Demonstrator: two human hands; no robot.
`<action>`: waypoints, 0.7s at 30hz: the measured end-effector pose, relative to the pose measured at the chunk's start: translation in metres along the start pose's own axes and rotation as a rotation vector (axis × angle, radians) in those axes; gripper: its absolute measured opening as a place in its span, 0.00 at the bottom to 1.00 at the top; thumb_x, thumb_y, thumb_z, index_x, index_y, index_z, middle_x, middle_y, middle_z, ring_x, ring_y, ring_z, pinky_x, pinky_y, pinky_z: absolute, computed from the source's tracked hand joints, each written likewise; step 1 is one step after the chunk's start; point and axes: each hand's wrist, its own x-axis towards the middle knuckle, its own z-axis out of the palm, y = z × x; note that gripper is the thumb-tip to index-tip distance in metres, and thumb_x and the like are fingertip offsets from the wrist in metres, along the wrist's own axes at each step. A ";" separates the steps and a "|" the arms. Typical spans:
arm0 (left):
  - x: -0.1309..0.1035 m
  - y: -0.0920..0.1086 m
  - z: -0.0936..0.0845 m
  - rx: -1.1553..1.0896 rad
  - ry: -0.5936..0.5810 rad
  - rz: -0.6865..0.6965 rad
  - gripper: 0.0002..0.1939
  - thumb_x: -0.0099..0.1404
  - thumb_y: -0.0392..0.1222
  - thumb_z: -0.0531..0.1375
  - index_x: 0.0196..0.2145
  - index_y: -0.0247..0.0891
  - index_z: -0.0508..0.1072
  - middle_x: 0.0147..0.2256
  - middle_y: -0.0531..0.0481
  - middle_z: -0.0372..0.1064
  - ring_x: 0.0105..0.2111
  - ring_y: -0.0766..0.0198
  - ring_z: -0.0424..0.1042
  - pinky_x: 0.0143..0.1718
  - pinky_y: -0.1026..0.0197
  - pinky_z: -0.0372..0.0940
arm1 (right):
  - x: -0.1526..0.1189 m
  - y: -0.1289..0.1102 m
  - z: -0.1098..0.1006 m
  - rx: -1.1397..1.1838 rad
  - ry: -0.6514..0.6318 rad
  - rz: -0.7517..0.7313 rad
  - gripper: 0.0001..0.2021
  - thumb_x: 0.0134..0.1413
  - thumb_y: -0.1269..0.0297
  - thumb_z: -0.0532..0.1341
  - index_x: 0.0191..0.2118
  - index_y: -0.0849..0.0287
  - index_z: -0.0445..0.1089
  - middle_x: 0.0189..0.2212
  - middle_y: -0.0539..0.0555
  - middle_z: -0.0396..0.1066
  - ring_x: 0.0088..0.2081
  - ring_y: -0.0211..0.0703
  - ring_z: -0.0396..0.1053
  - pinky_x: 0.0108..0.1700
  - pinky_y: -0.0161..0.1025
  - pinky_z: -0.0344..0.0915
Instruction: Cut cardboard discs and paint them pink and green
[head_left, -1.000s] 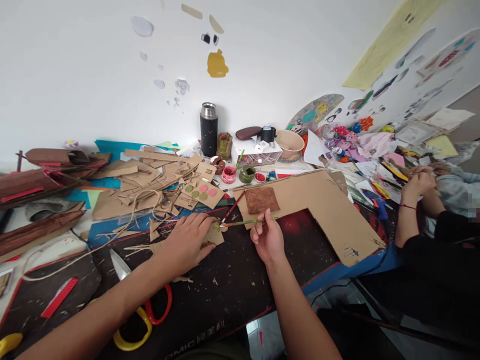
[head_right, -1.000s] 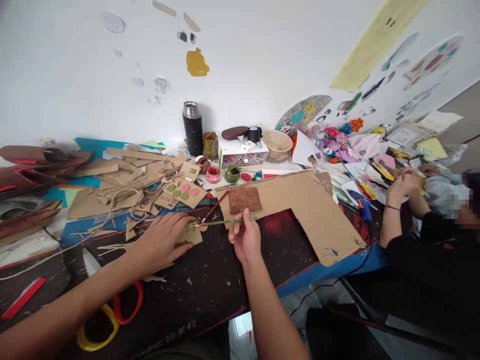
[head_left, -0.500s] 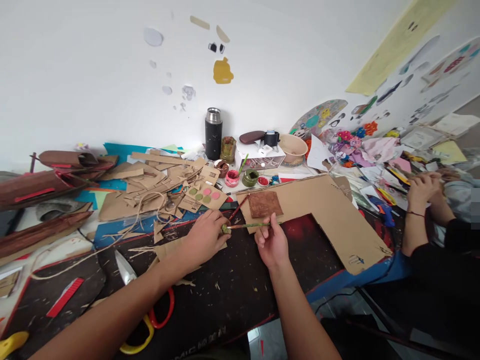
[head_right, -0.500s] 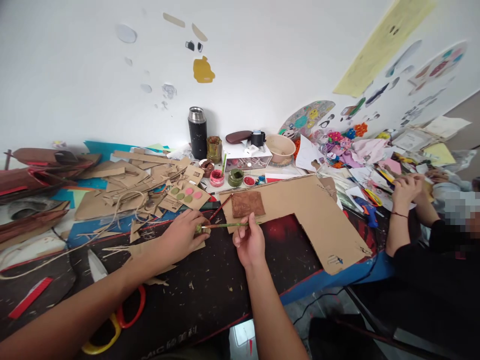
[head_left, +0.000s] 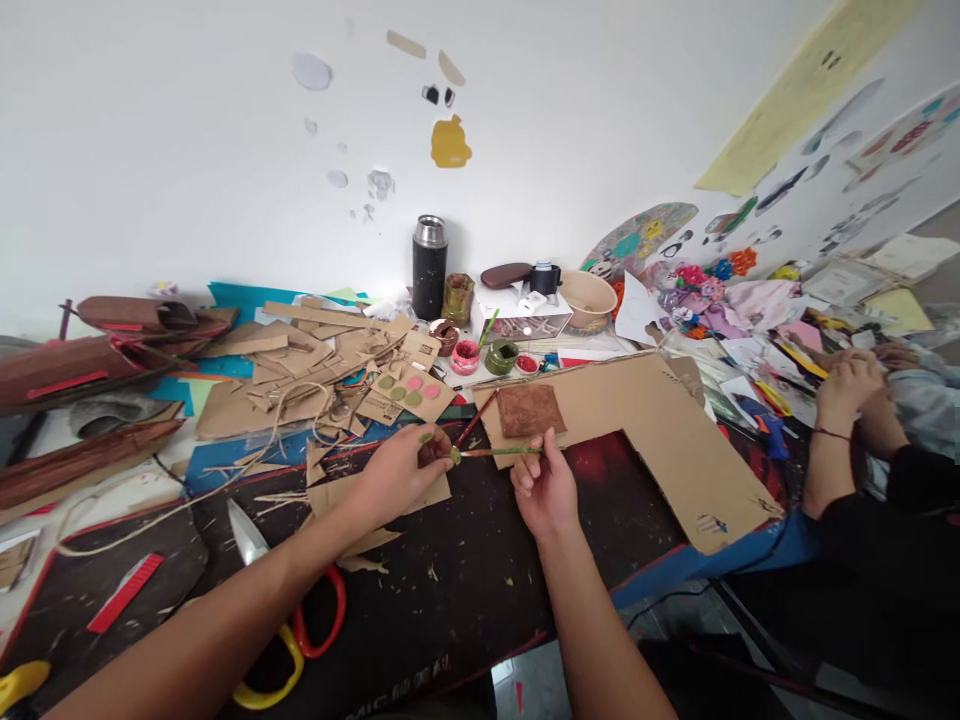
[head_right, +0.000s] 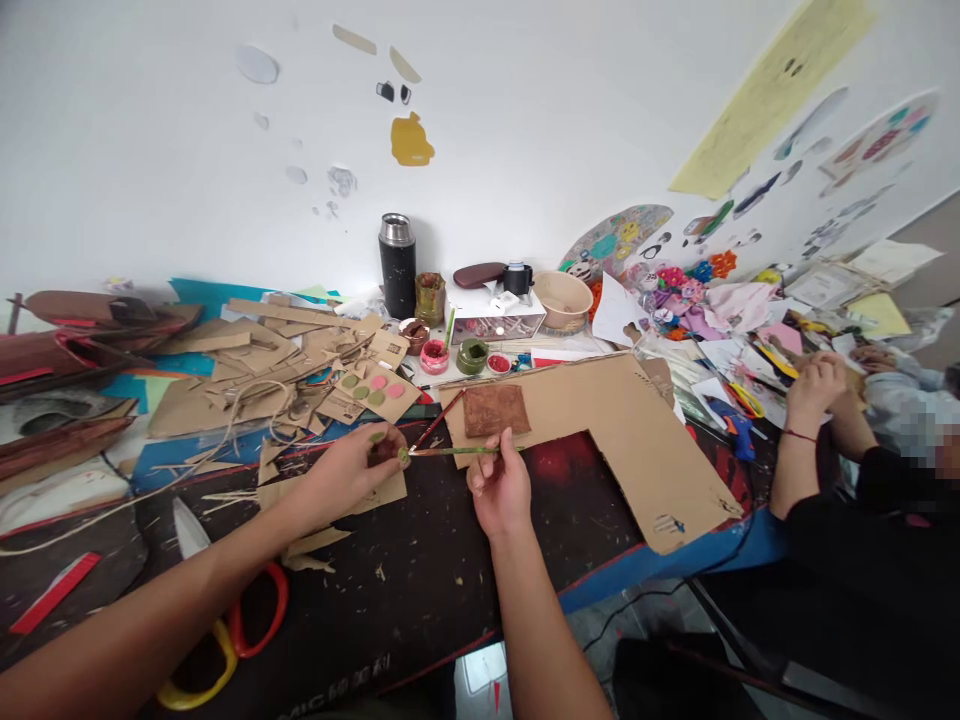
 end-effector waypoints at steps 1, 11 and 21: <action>-0.003 0.000 -0.006 -0.039 -0.020 -0.008 0.07 0.66 0.46 0.60 0.39 0.42 0.73 0.35 0.49 0.74 0.35 0.55 0.74 0.38 0.56 0.69 | 0.000 0.000 0.000 0.000 -0.004 0.002 0.20 0.51 0.48 0.76 0.29 0.56 0.71 0.13 0.40 0.59 0.14 0.31 0.57 0.14 0.27 0.55; -0.043 -0.042 -0.027 0.309 0.095 0.137 0.15 0.69 0.46 0.59 0.51 0.42 0.76 0.50 0.42 0.73 0.52 0.47 0.73 0.55 0.46 0.67 | -0.003 0.002 0.004 -0.088 0.011 -0.028 0.21 0.48 0.46 0.77 0.29 0.57 0.72 0.13 0.41 0.61 0.13 0.32 0.59 0.14 0.28 0.56; -0.056 -0.045 -0.019 0.430 0.103 0.132 0.10 0.66 0.44 0.67 0.43 0.41 0.72 0.44 0.46 0.71 0.47 0.47 0.71 0.52 0.46 0.66 | -0.008 0.010 0.016 -0.291 0.025 -0.100 0.25 0.47 0.40 0.76 0.26 0.58 0.72 0.12 0.42 0.61 0.12 0.33 0.59 0.13 0.29 0.55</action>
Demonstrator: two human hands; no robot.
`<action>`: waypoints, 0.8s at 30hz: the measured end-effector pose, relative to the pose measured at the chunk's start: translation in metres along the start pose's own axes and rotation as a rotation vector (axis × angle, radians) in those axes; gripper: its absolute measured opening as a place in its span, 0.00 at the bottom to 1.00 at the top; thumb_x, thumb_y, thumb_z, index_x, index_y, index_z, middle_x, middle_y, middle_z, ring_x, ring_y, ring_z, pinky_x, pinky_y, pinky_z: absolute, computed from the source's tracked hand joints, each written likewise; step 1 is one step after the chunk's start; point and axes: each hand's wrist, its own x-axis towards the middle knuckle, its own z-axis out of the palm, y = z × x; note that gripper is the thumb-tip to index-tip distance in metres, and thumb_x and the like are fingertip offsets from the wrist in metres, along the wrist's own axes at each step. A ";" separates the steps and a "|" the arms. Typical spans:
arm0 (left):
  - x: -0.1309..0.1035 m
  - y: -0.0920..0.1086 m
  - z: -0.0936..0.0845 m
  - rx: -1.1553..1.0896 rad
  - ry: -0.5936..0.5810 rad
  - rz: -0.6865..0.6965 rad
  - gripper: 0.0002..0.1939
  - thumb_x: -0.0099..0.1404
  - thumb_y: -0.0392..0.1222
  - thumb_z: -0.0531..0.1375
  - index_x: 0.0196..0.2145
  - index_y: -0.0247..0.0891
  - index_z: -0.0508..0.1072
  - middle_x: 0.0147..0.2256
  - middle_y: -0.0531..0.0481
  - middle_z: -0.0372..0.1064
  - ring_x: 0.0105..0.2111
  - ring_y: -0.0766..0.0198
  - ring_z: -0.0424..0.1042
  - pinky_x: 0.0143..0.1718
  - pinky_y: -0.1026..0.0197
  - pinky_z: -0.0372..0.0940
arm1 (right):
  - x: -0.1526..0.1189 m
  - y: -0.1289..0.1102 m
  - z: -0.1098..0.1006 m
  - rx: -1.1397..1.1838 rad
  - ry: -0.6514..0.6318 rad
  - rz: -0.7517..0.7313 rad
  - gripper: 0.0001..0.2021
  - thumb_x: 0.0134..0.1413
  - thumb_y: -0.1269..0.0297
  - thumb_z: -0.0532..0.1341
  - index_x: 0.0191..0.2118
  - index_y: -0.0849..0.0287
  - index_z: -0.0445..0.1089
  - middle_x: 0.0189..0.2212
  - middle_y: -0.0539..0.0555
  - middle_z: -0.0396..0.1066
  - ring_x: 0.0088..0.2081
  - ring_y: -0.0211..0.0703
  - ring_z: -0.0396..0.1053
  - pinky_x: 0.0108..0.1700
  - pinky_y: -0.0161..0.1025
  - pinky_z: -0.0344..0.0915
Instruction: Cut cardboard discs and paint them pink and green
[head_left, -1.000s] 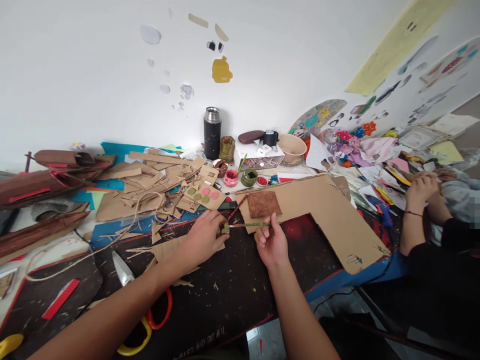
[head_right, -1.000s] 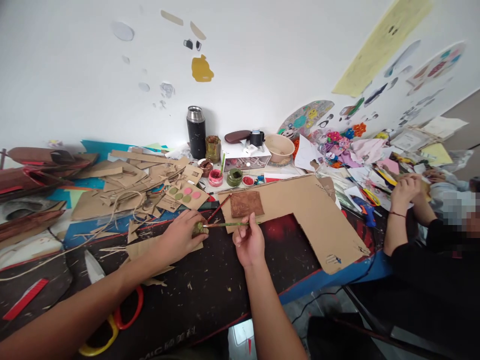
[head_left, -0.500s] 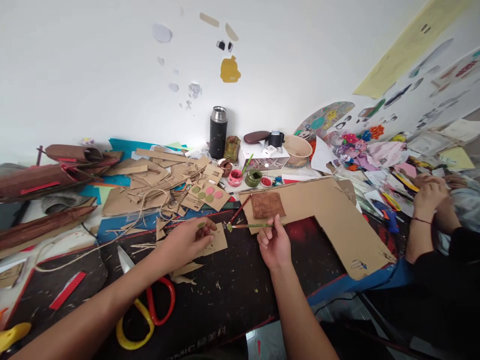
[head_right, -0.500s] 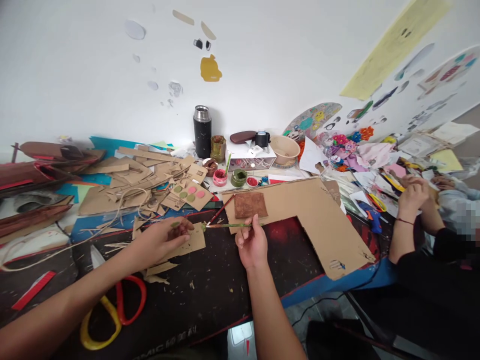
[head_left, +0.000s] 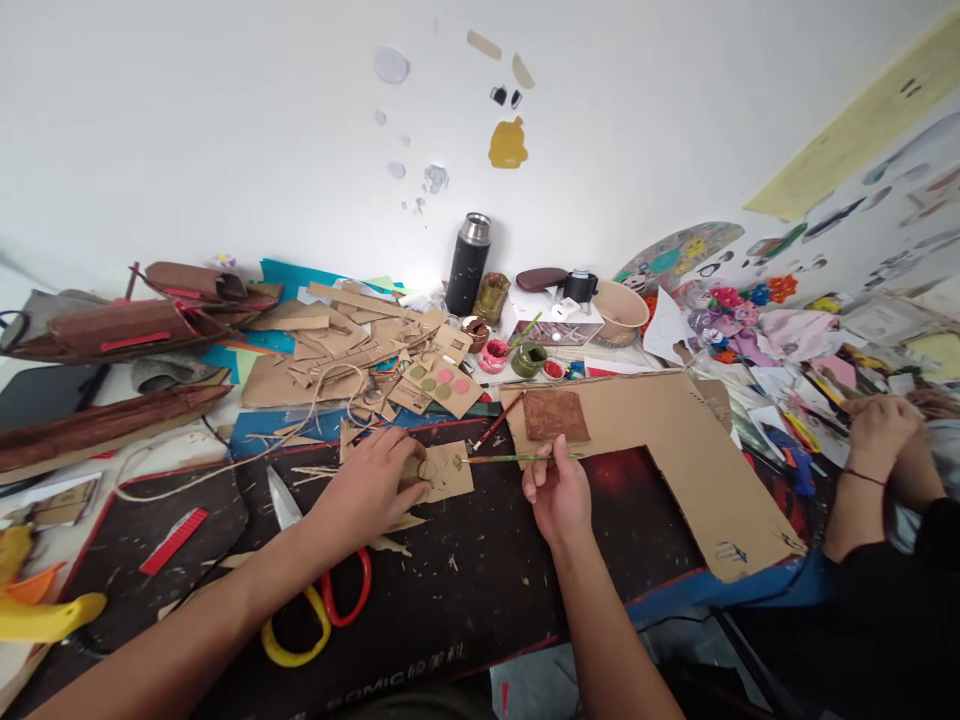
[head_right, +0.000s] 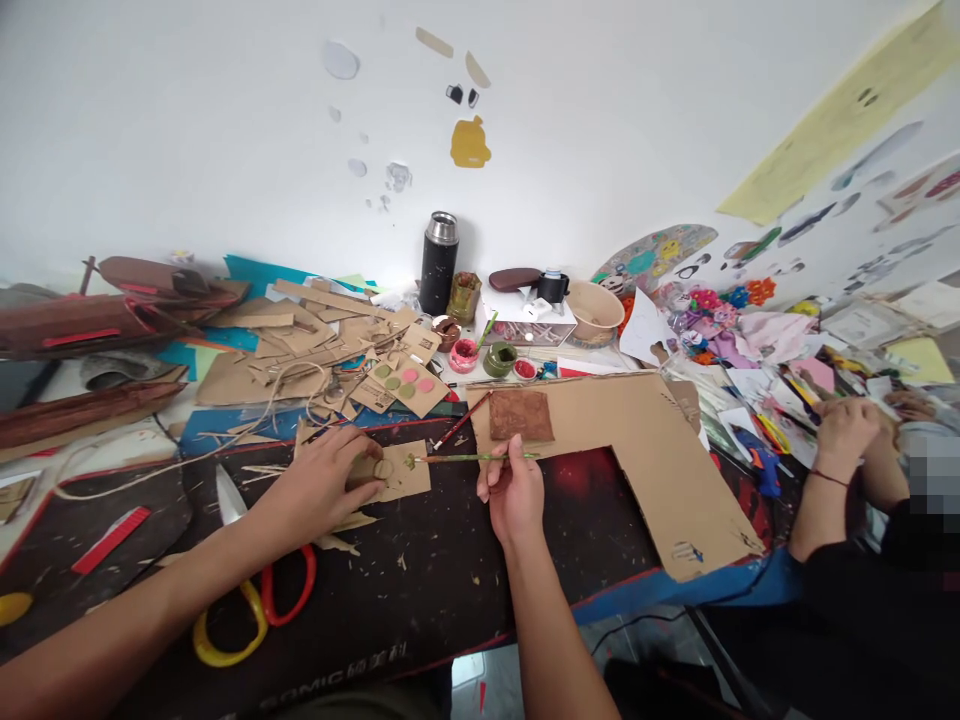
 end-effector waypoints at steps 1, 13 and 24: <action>0.001 0.000 0.002 -0.007 0.011 0.000 0.10 0.67 0.44 0.66 0.43 0.41 0.72 0.44 0.46 0.71 0.46 0.47 0.71 0.52 0.46 0.66 | -0.001 0.000 0.001 -0.012 -0.002 0.000 0.25 0.47 0.40 0.76 0.26 0.58 0.72 0.12 0.43 0.61 0.12 0.33 0.59 0.13 0.29 0.54; -0.003 -0.003 0.009 -0.096 0.092 0.029 0.11 0.67 0.42 0.65 0.46 0.42 0.72 0.46 0.46 0.72 0.49 0.48 0.71 0.54 0.46 0.66 | -0.012 -0.006 0.017 -0.149 -0.075 -0.055 0.25 0.54 0.39 0.72 0.28 0.59 0.73 0.12 0.44 0.63 0.12 0.37 0.65 0.13 0.30 0.57; 0.001 0.001 0.003 -0.159 0.077 0.024 0.13 0.75 0.49 0.55 0.38 0.41 0.75 0.41 0.45 0.74 0.44 0.51 0.72 0.51 0.47 0.67 | -0.012 -0.008 0.017 -0.186 -0.061 -0.060 0.26 0.53 0.38 0.72 0.27 0.59 0.73 0.12 0.44 0.63 0.12 0.37 0.65 0.13 0.30 0.57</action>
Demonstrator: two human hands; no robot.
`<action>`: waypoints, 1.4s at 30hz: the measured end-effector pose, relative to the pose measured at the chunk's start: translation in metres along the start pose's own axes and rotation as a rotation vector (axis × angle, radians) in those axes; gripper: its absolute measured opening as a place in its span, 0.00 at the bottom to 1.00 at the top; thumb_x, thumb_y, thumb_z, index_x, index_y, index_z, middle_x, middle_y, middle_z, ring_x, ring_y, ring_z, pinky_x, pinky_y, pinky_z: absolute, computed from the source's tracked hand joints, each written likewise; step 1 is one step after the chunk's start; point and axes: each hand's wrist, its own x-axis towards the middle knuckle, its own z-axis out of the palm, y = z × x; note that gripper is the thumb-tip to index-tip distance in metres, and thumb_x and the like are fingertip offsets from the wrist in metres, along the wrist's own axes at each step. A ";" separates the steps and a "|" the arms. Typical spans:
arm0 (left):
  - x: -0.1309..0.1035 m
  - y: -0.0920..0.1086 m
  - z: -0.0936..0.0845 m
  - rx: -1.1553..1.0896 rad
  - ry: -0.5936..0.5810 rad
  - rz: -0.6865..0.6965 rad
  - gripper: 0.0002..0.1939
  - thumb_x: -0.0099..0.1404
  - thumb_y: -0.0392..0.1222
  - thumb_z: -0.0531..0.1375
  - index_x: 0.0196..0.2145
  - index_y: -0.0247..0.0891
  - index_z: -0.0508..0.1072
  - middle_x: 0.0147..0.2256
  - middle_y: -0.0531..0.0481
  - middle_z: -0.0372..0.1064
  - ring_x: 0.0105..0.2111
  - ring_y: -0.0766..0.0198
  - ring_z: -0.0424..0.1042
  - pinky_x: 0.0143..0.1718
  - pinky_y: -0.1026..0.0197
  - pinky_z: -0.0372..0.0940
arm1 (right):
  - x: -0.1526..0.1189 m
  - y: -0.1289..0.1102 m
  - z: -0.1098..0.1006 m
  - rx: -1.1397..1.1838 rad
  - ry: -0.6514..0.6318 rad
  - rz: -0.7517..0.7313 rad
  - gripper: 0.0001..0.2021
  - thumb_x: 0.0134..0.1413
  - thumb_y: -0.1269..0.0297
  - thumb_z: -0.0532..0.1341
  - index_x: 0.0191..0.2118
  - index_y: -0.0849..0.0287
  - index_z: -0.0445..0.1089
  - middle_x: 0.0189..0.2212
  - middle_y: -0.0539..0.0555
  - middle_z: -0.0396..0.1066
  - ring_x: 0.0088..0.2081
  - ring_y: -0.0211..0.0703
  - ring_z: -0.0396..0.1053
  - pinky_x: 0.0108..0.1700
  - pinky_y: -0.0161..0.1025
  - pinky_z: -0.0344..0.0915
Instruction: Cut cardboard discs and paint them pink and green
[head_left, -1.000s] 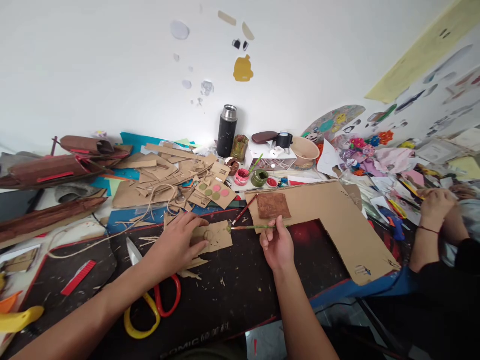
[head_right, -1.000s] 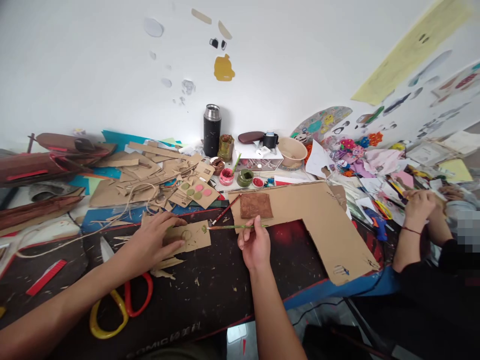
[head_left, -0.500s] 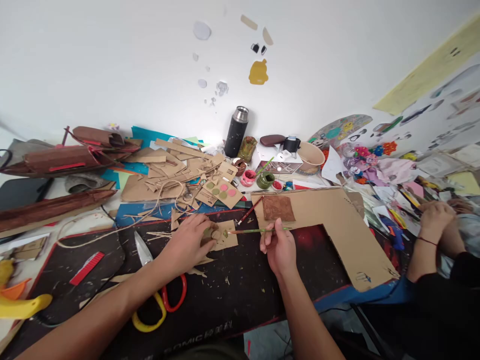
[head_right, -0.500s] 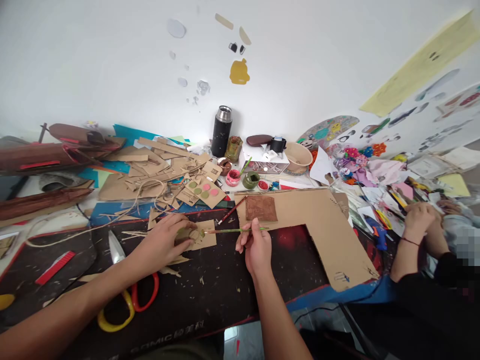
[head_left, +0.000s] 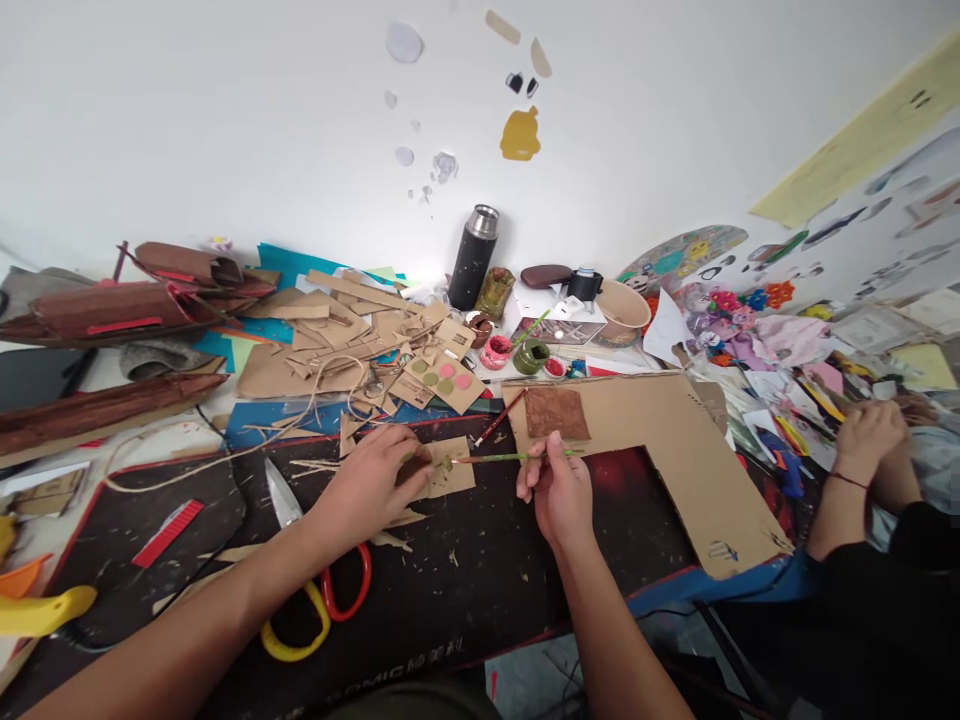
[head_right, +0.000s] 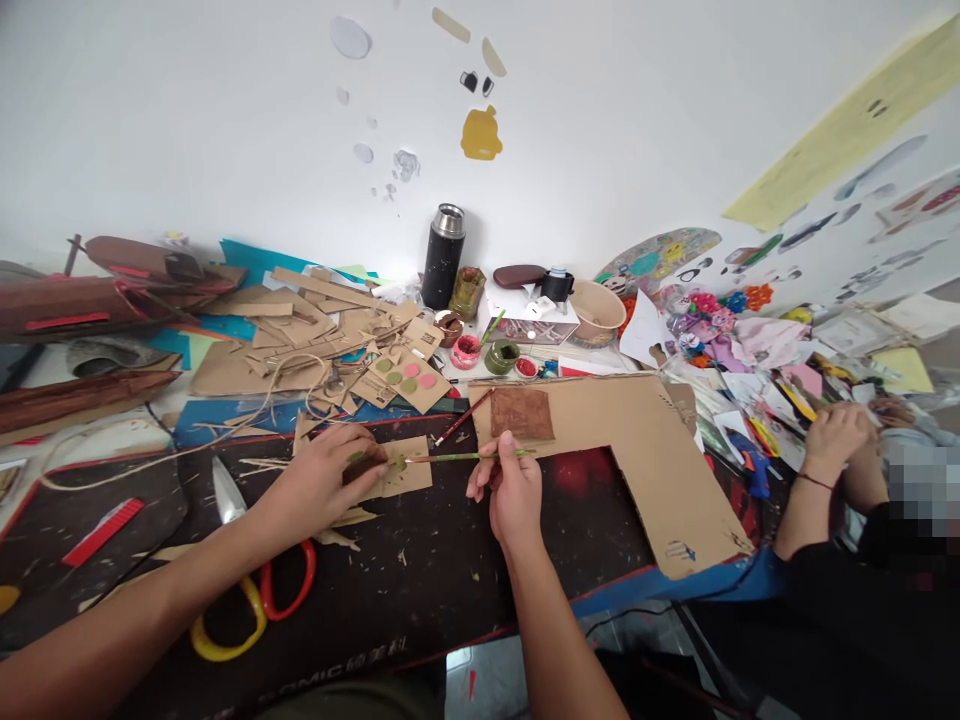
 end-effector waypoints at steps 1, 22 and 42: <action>0.001 0.000 0.000 0.001 0.005 -0.007 0.14 0.75 0.49 0.54 0.38 0.40 0.75 0.41 0.45 0.74 0.44 0.51 0.73 0.52 0.47 0.67 | 0.000 0.000 -0.001 0.000 0.003 -0.001 0.26 0.53 0.38 0.72 0.27 0.59 0.73 0.12 0.44 0.63 0.13 0.37 0.65 0.14 0.30 0.57; -0.003 0.001 0.000 0.087 -0.037 0.032 0.14 0.69 0.50 0.64 0.48 0.41 0.74 0.48 0.43 0.72 0.50 0.46 0.71 0.54 0.45 0.66 | 0.000 0.002 -0.002 -0.007 0.024 0.003 0.25 0.53 0.39 0.72 0.28 0.59 0.73 0.12 0.44 0.63 0.13 0.37 0.65 0.14 0.31 0.57; 0.009 0.000 -0.001 0.045 0.050 -0.060 0.11 0.74 0.45 0.55 0.37 0.41 0.74 0.39 0.45 0.75 0.43 0.49 0.72 0.51 0.45 0.66 | -0.001 0.002 -0.004 0.009 0.039 0.011 0.25 0.53 0.39 0.72 0.28 0.59 0.73 0.13 0.44 0.62 0.13 0.36 0.64 0.14 0.31 0.56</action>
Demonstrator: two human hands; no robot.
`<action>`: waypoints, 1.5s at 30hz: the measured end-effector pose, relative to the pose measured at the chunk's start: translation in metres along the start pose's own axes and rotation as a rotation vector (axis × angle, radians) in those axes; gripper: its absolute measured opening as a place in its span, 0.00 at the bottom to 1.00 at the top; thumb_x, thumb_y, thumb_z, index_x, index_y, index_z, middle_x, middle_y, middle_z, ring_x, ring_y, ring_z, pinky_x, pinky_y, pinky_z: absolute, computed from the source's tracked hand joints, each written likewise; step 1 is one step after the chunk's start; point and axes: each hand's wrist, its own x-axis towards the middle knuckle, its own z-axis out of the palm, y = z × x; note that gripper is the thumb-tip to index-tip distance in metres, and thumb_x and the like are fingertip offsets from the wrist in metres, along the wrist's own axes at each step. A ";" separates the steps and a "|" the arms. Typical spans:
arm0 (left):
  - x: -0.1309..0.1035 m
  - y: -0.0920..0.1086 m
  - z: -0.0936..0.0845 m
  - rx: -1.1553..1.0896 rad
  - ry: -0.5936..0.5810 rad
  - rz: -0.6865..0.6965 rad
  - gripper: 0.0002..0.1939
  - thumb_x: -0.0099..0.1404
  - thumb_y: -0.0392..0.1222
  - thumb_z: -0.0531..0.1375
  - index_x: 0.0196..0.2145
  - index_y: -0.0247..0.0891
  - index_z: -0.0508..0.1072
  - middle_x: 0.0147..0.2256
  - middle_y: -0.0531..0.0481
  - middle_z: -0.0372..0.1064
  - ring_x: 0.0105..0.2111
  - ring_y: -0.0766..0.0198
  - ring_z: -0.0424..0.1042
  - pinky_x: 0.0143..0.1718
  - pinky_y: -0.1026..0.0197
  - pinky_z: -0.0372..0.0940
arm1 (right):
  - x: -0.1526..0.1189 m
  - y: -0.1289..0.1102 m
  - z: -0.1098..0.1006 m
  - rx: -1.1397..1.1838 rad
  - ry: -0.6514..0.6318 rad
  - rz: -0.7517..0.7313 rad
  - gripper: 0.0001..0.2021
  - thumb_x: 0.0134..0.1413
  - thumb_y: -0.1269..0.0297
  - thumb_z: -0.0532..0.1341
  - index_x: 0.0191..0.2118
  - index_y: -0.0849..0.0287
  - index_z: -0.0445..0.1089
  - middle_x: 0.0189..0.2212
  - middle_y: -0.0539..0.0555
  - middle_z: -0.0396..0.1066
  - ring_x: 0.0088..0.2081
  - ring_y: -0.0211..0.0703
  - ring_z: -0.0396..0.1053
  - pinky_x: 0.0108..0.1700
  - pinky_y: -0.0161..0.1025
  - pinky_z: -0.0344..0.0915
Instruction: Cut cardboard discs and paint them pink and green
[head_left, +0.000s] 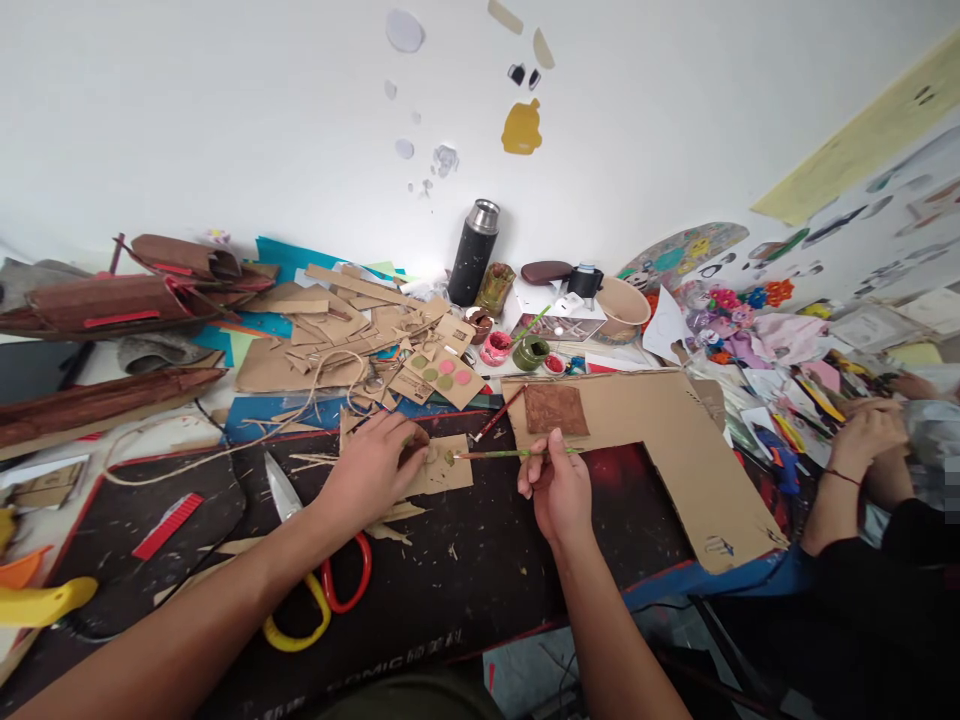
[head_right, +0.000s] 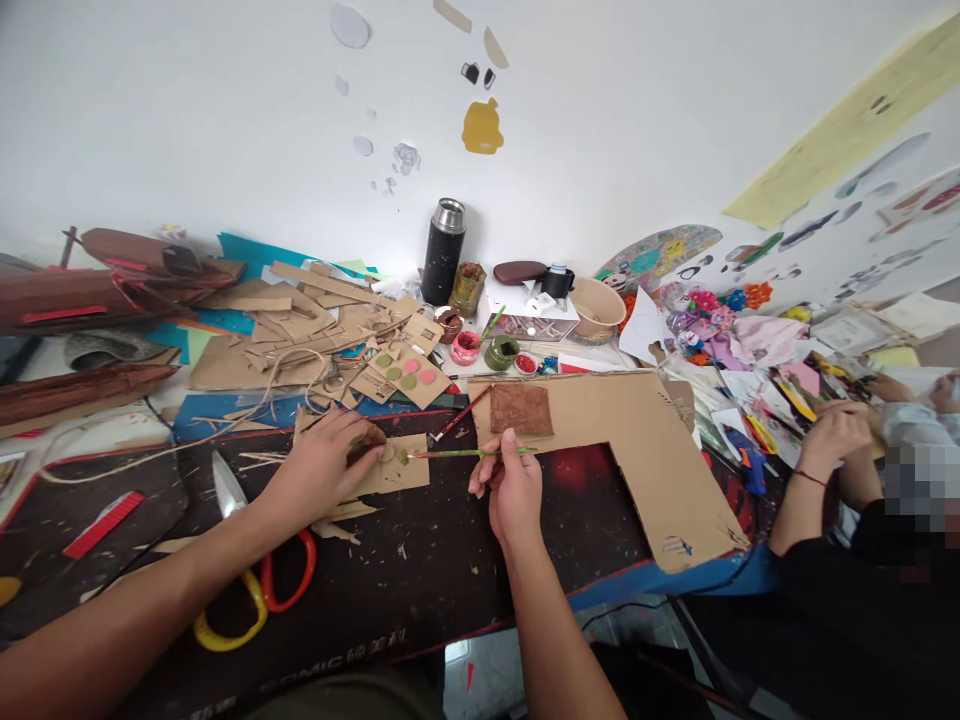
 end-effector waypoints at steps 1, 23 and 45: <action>0.000 -0.001 -0.001 -0.009 -0.007 0.007 0.11 0.74 0.46 0.55 0.38 0.42 0.75 0.39 0.45 0.75 0.43 0.49 0.72 0.51 0.45 0.66 | 0.000 0.000 0.000 -0.002 0.001 0.000 0.25 0.53 0.39 0.72 0.28 0.59 0.73 0.13 0.44 0.62 0.13 0.36 0.64 0.14 0.31 0.56; -0.006 -0.008 0.002 -0.004 -0.062 0.070 0.07 0.67 0.42 0.62 0.43 0.43 0.76 0.46 0.46 0.74 0.49 0.48 0.72 0.62 0.42 0.60 | -0.001 0.003 0.012 -0.056 -0.088 -0.043 0.25 0.57 0.39 0.69 0.28 0.59 0.74 0.13 0.45 0.65 0.13 0.38 0.67 0.14 0.31 0.58; -0.007 -0.009 0.003 0.011 -0.062 0.069 0.08 0.69 0.44 0.61 0.44 0.43 0.78 0.46 0.46 0.74 0.48 0.48 0.71 0.57 0.45 0.64 | -0.005 -0.002 0.001 -0.190 -0.191 -0.113 0.24 0.63 0.40 0.65 0.31 0.59 0.75 0.15 0.47 0.69 0.16 0.38 0.72 0.16 0.29 0.60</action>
